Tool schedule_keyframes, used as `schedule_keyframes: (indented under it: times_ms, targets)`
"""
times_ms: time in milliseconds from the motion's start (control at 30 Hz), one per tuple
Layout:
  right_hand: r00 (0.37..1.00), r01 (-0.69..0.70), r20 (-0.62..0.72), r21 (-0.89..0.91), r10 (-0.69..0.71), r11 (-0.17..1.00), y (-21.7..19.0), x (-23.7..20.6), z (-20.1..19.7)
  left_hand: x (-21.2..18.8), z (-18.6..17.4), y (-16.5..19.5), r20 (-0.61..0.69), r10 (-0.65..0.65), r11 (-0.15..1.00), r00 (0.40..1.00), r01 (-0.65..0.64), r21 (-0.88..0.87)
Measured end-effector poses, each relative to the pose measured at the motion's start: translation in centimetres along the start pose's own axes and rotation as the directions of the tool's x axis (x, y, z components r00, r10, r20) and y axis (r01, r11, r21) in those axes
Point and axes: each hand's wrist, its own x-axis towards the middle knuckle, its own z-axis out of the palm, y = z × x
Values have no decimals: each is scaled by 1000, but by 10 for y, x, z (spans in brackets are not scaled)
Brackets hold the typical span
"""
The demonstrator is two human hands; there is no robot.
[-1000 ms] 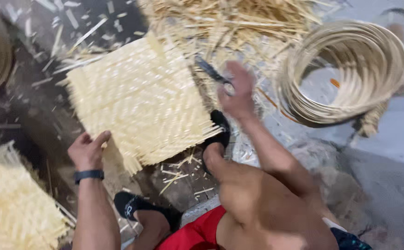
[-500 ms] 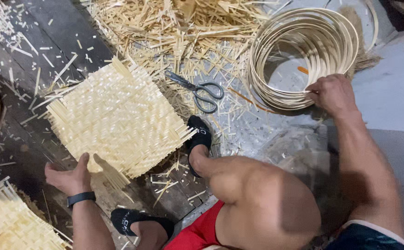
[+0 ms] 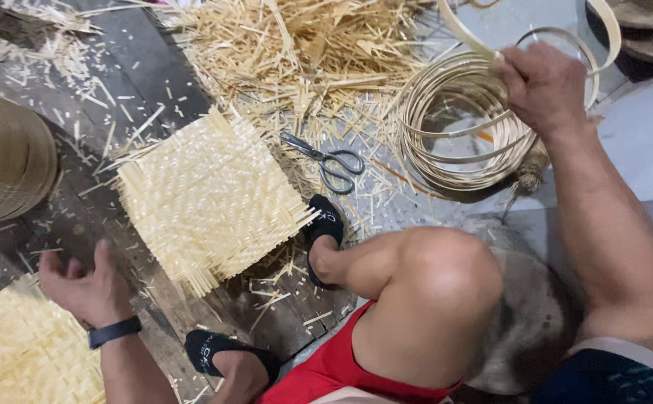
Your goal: The person places a woven bamboo mat on a wooden block, fits a bamboo ring over it, and trims the excess mat with shears. The person repeats this process multiple times, stacking the finished trays.
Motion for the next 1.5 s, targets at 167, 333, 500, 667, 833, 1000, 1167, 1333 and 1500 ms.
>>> schedule_keyframes:
  times_ms: [167, 333, 500, 667, 833, 1000, 1167, 1333, 1500]
  targets:
    - [911, 404, -19, 245, -412, 881, -121, 77, -58, 2, 14, 179, 137, 595, 797, 792, -603, 28]
    - [623, 781, -219, 119, -751, 613, -257, 129, -66, -7, 32, 295, 385, 504, 809, 774, -267, -523]
    - [715, 687, -214, 38, -666, 726, -317, 159, -50, -3, 6, 285, 631, -65, 679, 773, 498, -539]
    - [596, 802, -28, -28, -803, 596, -370, 146, -12, 43, 3, 254, 929, -40, 622, 368, 737, -266]
    - [601, 794, -71, 165, -796, 585, -402, 130, 17, 42, 17, 228, 866, -179, 714, 467, 667, -213]
    - [636, 753, 15, 206, -771, 625, -415, 119, 41, 25, 25, 201, 787, -253, 587, 562, 736, -337]
    - [633, 727, 88, 272, -769, 630, -413, 135, 33, 29, 32, 171, 868, -118, 479, 482, 794, -375]
    - [994, 23, 42, 836, -105, 549, -350, 165, 22, 52, 6, 107, 561, -71, -123, 825, 551, -825]
    - [822, -570, 551, 795, -145, -207, -336, 125, 84, 62, -7, 97, 458, -166, -94, 873, 448, -889]
